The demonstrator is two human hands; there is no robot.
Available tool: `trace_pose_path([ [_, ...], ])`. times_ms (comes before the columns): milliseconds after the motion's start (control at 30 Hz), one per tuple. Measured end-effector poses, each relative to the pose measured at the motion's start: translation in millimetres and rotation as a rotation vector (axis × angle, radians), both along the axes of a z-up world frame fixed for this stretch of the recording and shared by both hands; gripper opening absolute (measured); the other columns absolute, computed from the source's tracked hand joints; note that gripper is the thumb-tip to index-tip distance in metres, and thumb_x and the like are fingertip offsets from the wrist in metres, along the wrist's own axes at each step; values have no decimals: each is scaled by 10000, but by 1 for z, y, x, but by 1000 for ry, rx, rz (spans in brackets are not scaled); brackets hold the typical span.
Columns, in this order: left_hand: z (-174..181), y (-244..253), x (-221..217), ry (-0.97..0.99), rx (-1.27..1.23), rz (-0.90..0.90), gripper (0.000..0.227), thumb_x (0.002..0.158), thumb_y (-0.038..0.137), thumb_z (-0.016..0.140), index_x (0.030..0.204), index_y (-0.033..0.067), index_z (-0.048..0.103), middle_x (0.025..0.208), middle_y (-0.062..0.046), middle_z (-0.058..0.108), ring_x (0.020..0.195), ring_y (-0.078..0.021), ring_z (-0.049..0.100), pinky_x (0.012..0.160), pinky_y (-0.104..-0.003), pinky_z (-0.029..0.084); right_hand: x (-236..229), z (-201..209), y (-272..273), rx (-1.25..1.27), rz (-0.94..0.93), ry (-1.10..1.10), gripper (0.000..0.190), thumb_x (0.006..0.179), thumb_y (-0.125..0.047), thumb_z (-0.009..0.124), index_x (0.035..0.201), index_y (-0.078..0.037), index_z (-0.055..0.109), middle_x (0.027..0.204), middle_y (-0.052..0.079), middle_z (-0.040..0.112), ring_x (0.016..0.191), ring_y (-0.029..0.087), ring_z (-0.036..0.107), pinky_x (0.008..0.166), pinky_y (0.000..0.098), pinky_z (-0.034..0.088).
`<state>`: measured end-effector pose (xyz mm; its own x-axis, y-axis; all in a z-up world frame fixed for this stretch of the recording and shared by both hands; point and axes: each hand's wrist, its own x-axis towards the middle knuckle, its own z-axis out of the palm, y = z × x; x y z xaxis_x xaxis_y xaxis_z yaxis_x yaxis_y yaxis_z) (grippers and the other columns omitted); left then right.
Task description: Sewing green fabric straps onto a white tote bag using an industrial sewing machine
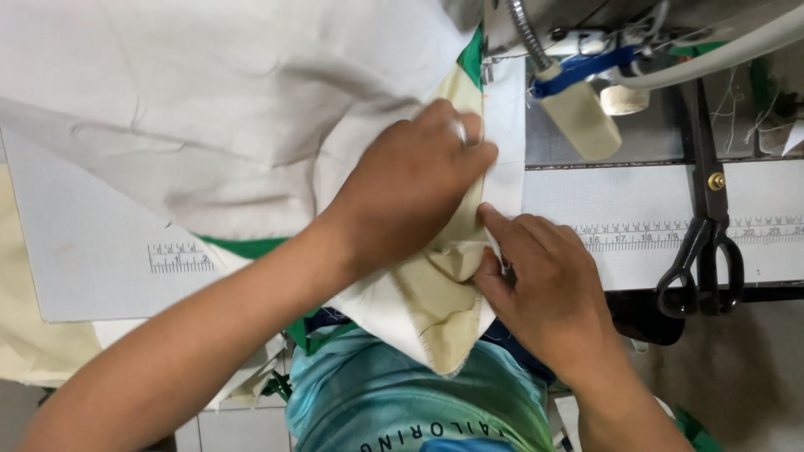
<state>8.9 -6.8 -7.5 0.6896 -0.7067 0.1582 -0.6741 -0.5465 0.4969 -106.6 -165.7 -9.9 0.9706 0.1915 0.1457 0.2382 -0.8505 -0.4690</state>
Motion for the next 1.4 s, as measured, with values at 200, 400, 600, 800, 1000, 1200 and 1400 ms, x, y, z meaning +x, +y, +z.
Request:
trace_pose_path([
  [200, 0, 7, -6, -628, 158, -92, 88, 851, 94, 592, 928, 136, 598, 861, 10, 554, 954, -218, 528, 691, -362, 387, -3, 3, 1, 82, -39, 44, 339, 860, -89, 623, 1184, 8, 643, 729, 21, 569, 692, 193, 557, 697, 358, 433],
  [400, -7, 10, -12, -542, 63, -141, 451, 804, 401, 758, 1074, 65, 626, 1243, -10, 594, 1173, -250, 538, 837, -391, 426, -14, 2, 1, 90, -51, -2, 232, 842, 17, 622, 1074, 10, 613, 710, 32, 512, 641, 192, 493, 712, 359, 424],
  [600, -3, 14, -18, -418, 165, -135, 523, 872, 442, 620, 1276, 116, 560, 1360, -5, 557, 1189, -181, 514, 846, -356, 427, -14, 10, 2, 12, 70, -85, 300, 835, 59, 638, 1133, 75, 606, 842, 114, 582, 748, 270, 555, 707, 397, 471],
  [800, 5, 6, -34, -574, 304, -3, 558, 888, 600, 552, 1226, 167, 644, 1310, -8, 600, 1132, -204, 536, 884, -399, 423, 13, 30, -23, 150, 247, 107, 155, 924, -105, 570, 915, 15, 667, 727, 60, 633, 712, 185, 567, 690, 336, 459],
  [1000, 0, 9, -31, -481, 64, -33, 566, 806, 513, 765, 1180, 116, 617, 1270, -66, 590, 1223, -250, 513, 925, -428, 447, 68, 12, -49, -266, 295, -307, 340, 920, -98, 665, 1256, -61, 629, 1416, 91, 592, 1034, 401, 596, 939, 483, 374],
  [1200, -2, 13, -26, -415, 55, -25, 581, 817, 544, 756, 1186, 138, 563, 1346, -91, 554, 1278, -262, 497, 965, -432, 431, 71, -2, -53, -271, 321, -239, 408, 944, -267, 598, 1309, -86, 609, 1435, 83, 562, 1204, 249, 597, 897, 472, 339],
  [1400, -1, 9, -23, -378, 35, -33, 532, 829, 516, 750, 1160, 132, 589, 1269, -83, 608, 1253, -261, 515, 955, -439, 431, 81, 5, -55, -311, 348, -177, 426, 866, -282, 630, 1224, -53, 604, 1513, 61, 461, 1237, 318, 500, 989, 592, 353],
])
